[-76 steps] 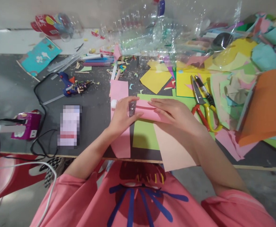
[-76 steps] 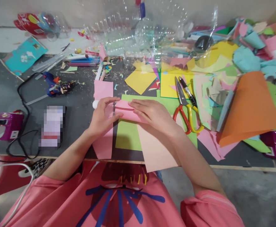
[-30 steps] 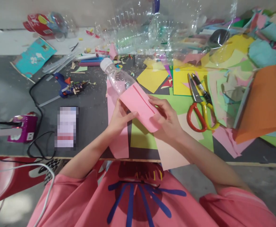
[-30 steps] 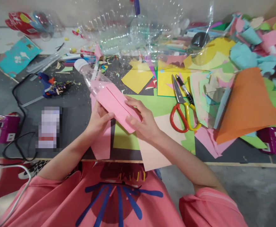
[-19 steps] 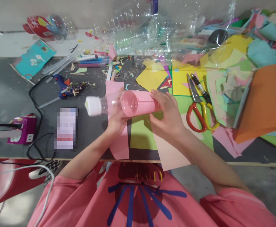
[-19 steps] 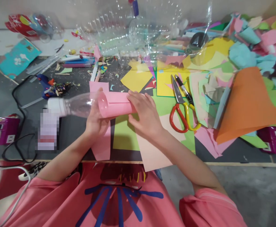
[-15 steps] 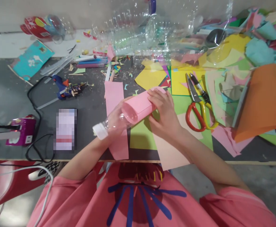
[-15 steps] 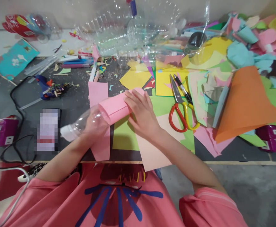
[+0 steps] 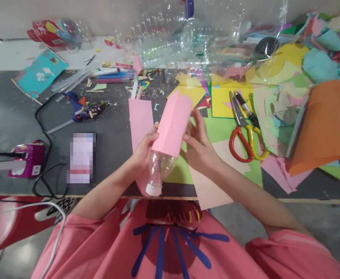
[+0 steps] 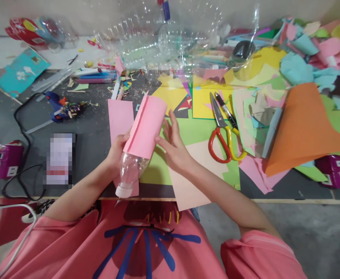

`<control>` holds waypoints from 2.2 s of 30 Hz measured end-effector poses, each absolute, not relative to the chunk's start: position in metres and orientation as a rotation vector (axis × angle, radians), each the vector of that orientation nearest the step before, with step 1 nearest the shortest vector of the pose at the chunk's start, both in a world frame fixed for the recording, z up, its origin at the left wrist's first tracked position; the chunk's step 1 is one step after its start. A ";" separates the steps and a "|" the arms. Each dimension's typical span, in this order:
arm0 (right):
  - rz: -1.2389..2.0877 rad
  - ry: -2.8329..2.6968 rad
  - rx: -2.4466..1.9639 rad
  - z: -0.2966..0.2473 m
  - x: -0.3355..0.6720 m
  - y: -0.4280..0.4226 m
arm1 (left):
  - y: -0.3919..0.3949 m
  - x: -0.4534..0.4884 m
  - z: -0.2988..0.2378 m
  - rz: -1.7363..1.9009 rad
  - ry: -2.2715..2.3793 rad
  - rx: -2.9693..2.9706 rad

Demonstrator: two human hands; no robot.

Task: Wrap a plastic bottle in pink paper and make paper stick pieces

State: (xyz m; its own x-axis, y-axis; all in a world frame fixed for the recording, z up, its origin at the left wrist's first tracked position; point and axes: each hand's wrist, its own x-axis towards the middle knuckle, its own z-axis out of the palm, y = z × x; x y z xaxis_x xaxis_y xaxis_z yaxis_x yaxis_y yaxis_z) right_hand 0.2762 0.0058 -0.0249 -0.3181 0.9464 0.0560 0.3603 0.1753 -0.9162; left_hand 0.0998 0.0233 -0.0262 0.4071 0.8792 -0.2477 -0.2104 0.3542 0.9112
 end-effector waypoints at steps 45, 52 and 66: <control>1.765 -0.555 -0.943 -0.023 0.268 0.013 | 0.009 0.099 -0.042 0.726 0.814 2.315; 1.832 -0.615 -0.956 -0.021 0.273 0.010 | 0.004 0.101 -0.046 0.691 0.772 1.940; 1.826 -0.590 -0.905 -0.020 0.268 0.011 | 0.011 0.106 -0.041 0.910 0.923 1.699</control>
State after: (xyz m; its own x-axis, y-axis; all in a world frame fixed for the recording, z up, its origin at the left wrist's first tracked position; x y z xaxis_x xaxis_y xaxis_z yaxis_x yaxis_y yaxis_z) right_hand 0.2680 0.0107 -0.0198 -0.2464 0.9139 -0.3225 -0.5527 -0.4059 -0.7278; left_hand 0.1056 0.0106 -0.0414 0.4347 0.8870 0.1557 0.1678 -0.2496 0.9537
